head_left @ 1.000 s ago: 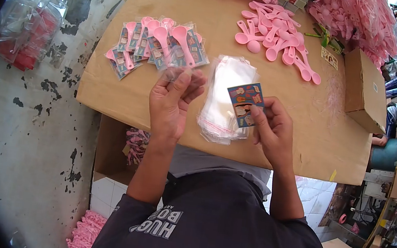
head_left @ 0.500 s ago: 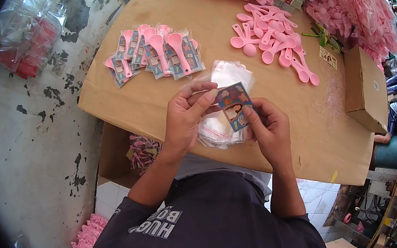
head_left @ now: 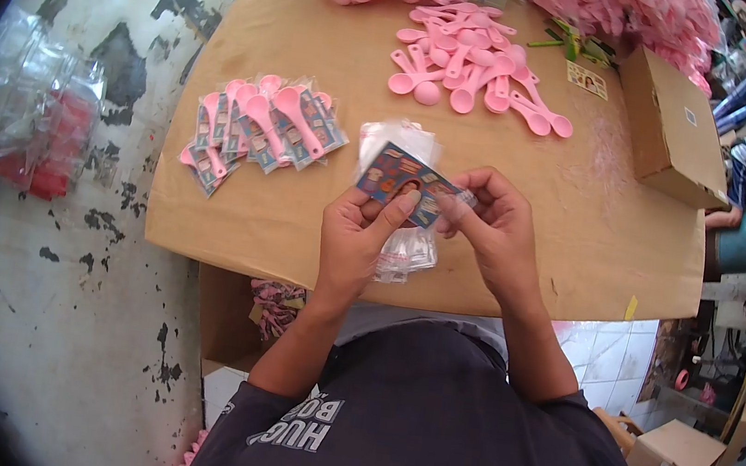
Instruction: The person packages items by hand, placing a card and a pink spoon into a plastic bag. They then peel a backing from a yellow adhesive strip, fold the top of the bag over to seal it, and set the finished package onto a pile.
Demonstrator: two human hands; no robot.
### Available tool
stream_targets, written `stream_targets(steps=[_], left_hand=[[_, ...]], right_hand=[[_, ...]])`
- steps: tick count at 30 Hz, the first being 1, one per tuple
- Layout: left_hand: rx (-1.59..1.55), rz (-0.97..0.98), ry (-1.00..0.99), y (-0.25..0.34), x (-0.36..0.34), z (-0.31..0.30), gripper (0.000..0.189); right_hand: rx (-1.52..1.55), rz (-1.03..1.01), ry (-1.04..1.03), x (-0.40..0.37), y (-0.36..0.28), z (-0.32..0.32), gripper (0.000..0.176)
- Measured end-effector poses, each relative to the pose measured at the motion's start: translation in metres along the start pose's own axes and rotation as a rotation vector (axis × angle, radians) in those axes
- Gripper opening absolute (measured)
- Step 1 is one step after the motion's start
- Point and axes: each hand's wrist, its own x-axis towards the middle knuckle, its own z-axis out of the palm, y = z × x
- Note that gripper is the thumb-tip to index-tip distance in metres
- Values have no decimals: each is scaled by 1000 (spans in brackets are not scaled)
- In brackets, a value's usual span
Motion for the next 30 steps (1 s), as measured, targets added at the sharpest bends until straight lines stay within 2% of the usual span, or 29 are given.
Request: stream_targets(steps=[6,10,12,13,15,18,23,25,27,30], left_hand=[[54,51,-36,1,-5,5,29],[45,129,-53,-5,-8,4,38],[-26,206,-69,0,-5,5,50],[-30,210,-64,3,-4,5,50],[-343,212,-83,9,-3,7,57],[-473,208,-134,12,1,4,55],[-618,196,-217,10,-2,5,48],[-618,195,-185,11,-5,7,47],[-621,233,-282,8,-3,5,47],[-602,214,-247,9,-2,4,46]], right_hand=[[-159,-130,105,3,8,9,18],[-29,-109,81,-1,8,19,17],[-15,-51,46,-4,11,18,18],[-19,-49,40,-6,12,18,18],[-31,13,55,-9,14,21,16],[-14,88,47,-18,4,34,16],[7,41,7,-21,18,41,23],[18,53,17,-22,19,41,24],[-21,51,9,-19,25,38,23],[-51,34,-9,-16,27,40,21]])
